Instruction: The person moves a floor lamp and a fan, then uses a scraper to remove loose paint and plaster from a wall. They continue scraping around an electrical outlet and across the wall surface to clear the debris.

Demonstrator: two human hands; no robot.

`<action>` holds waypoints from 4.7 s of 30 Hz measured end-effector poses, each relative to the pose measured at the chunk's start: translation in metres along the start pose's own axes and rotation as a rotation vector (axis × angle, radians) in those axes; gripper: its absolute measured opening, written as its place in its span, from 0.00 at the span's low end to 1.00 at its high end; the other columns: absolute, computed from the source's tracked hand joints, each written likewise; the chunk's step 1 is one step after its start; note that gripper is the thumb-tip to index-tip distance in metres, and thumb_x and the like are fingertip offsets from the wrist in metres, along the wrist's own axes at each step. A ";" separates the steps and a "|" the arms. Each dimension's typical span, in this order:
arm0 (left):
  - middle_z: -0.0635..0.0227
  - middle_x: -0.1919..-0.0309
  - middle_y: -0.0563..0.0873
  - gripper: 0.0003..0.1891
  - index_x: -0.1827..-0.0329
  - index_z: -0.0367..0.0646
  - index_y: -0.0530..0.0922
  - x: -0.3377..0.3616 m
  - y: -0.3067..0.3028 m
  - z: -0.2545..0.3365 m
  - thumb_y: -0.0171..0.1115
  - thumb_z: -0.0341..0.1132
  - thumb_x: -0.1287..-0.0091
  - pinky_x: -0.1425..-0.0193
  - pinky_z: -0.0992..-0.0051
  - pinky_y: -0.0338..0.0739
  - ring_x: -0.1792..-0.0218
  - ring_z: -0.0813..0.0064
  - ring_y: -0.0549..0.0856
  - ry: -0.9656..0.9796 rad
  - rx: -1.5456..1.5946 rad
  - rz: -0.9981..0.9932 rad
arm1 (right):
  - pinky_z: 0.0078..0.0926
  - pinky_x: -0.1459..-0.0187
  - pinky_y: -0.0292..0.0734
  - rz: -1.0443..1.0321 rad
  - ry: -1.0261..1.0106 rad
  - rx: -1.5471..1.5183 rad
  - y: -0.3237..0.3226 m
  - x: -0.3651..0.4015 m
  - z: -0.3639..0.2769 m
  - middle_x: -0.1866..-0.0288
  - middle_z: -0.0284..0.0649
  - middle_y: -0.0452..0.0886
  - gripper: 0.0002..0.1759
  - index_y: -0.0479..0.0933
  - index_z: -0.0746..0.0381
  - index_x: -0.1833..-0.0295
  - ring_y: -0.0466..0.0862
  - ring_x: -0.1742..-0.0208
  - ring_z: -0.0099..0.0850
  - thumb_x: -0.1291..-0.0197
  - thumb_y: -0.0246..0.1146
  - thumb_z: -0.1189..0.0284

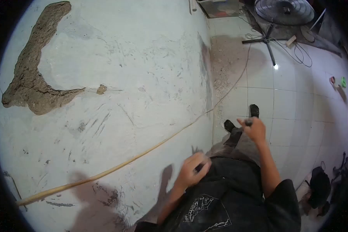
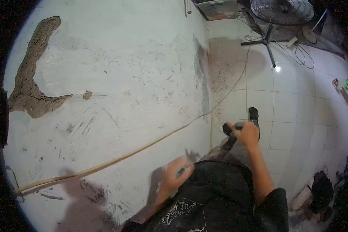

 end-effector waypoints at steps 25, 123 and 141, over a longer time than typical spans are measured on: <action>0.49 0.69 0.86 0.20 0.60 0.29 0.81 0.028 -0.045 -0.114 0.51 0.42 0.26 0.61 0.64 0.75 0.68 0.58 0.84 -0.468 -0.401 0.806 | 0.40 0.43 0.74 -0.618 -0.544 -0.830 0.121 0.140 -0.135 0.41 0.59 0.78 0.31 0.57 0.59 0.23 0.80 0.44 0.56 0.30 0.52 0.75; 0.44 0.67 0.84 0.20 0.60 0.27 0.77 -0.026 -0.044 -0.156 0.46 0.39 0.25 0.59 0.58 0.74 0.64 0.51 0.84 -0.563 -0.462 0.667 | 0.33 0.42 0.74 -0.455 -0.104 -1.254 0.162 0.102 -0.129 0.42 0.60 0.79 0.23 0.70 0.65 0.31 0.82 0.43 0.49 0.30 0.52 0.72; 0.53 0.56 0.86 0.21 0.46 0.36 0.72 0.045 0.008 -0.190 0.44 0.48 0.22 0.60 0.67 0.82 0.64 0.63 0.87 -0.741 0.202 0.576 | 0.30 0.36 0.70 -0.611 -0.302 -1.042 0.146 0.138 -0.079 0.35 0.50 0.77 0.25 0.68 0.60 0.29 0.78 0.35 0.41 0.30 0.55 0.73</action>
Point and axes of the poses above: each hand's wrist, its own x-axis away from the middle knuckle, its own y-axis out of the palm, z = x × y, the point moved 10 cm from there along -x, towards the middle knuckle
